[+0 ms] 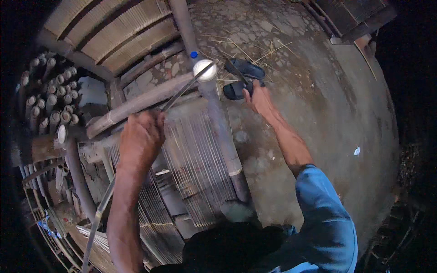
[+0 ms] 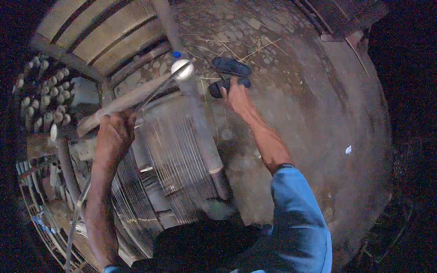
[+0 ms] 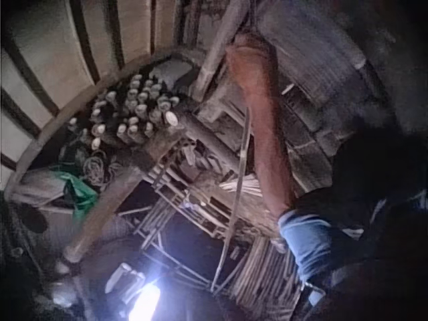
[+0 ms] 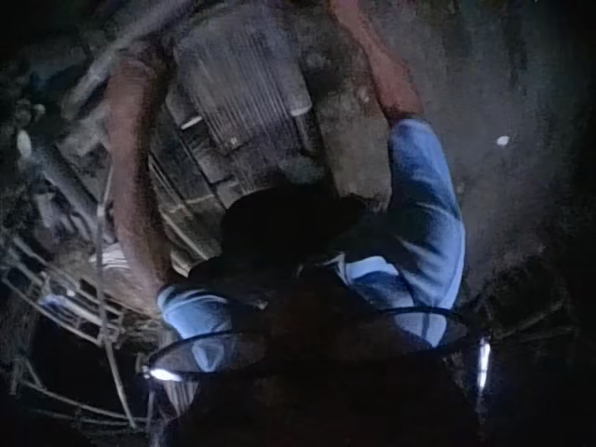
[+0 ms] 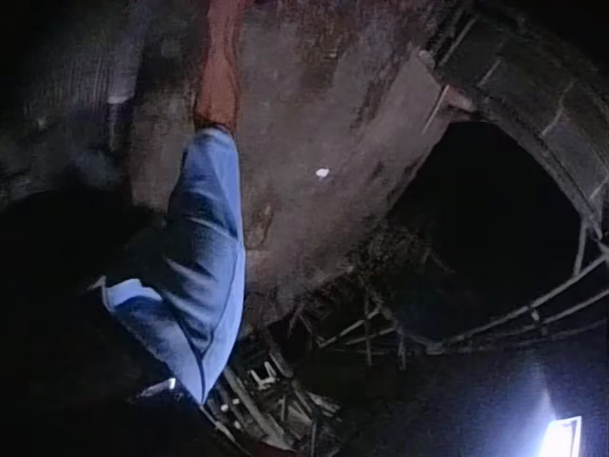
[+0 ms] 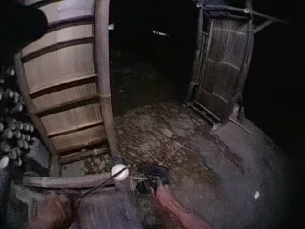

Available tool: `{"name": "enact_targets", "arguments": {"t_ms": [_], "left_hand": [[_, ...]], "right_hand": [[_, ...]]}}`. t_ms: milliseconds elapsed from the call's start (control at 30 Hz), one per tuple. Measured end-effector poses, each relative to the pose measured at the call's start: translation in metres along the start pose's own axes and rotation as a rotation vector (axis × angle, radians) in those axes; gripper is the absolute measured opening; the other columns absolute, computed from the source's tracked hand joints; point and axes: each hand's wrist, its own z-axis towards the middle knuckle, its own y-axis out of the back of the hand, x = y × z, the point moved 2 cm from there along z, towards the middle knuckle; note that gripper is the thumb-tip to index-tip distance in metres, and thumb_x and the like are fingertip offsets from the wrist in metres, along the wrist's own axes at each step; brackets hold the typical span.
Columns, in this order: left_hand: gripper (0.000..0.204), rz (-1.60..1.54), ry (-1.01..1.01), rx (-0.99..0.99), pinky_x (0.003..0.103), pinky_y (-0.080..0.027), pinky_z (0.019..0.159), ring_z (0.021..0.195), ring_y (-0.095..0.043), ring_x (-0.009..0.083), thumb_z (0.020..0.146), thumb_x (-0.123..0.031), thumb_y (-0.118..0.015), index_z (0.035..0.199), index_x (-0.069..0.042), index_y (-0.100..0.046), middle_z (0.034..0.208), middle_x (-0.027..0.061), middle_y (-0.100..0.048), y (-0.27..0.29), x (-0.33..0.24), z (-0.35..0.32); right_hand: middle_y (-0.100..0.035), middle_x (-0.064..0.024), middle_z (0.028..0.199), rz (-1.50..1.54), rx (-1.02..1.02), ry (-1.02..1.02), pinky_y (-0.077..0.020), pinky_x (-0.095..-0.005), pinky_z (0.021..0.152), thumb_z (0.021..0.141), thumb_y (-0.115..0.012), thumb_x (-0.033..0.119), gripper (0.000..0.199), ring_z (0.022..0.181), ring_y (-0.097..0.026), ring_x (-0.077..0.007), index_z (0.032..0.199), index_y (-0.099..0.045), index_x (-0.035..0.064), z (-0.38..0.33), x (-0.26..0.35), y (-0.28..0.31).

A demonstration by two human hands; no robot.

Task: The person weaves bamboo strips together by hand and using a tool to tighten and align the slats.

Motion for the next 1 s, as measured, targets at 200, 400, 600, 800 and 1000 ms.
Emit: {"name": "enact_targets", "arguments": {"t_ms": [200,400,600,800,1000], "left_hand": [[0.031,-0.073,0.172,0.152,0.055,-0.052,0.076,0.084,-0.062,0.0486,0.097,-0.033,-0.064,0.095,-0.003,-0.068,0.089,0.0301,-0.063,0.004,0.009,0.0],[0.032,-0.032,0.155,0.156,0.055,-0.051,0.075,0.082,-0.061,0.0481,0.097,-0.033,-0.064,0.095,-0.002,-0.068,0.087,0.0295,-0.063,0.012,0.006,0.004],[0.031,-0.091,0.195,0.166,0.054,-0.051,0.073,0.079,-0.061,0.0458,0.097,-0.034,-0.064,0.1,-0.004,-0.069,0.089,0.0283,-0.063,0.012,0.001,0.014],[0.029,-0.075,0.17,0.117,0.054,-0.052,0.074,0.08,-0.062,0.0454,0.096,-0.032,-0.065,0.097,-0.004,-0.07,0.091,0.025,-0.066,0.013,0.012,0.006],[0.027,-0.096,0.123,0.094,0.055,-0.052,0.071,0.077,-0.062,0.0463,0.095,-0.029,-0.067,0.095,-0.002,-0.07,0.089,0.0239,-0.067,0.014,0.002,0.018]], "right_hand": [[-0.067,-0.033,0.084,0.253,-0.101,0.106,-0.0518,-0.0559,0.067,0.094,-0.067,0.029,0.045,0.079,-0.067,-0.052,0.12,-0.048,-0.0015,-0.029,0.052,0.032],[-0.067,-0.0309,0.085,0.483,-0.428,0.46,-0.0533,-0.0507,0.062,0.093,-0.069,0.024,0.039,0.077,-0.069,-0.0484,0.115,-0.05,-0.0026,-0.021,0.126,0.071],[-0.067,-0.0306,0.084,0.004,-0.086,0.151,-0.0538,-0.0506,0.061,0.095,-0.066,0.027,0.041,0.074,-0.069,-0.049,0.112,-0.049,-0.0055,-0.002,0.005,-0.009],[-0.068,-0.029,0.084,0.314,-0.182,0.203,-0.055,-0.049,0.06,0.093,-0.07,0.024,0.041,0.074,-0.07,-0.0466,0.115,-0.048,-0.0038,-0.013,0.084,0.044],[-0.07,-0.0248,0.086,0.518,-0.427,0.34,-0.0572,-0.0428,0.071,0.089,-0.076,0.025,0.045,0.08,-0.072,-0.04,0.118,-0.054,-0.0023,-0.003,0.075,0.028]]}}
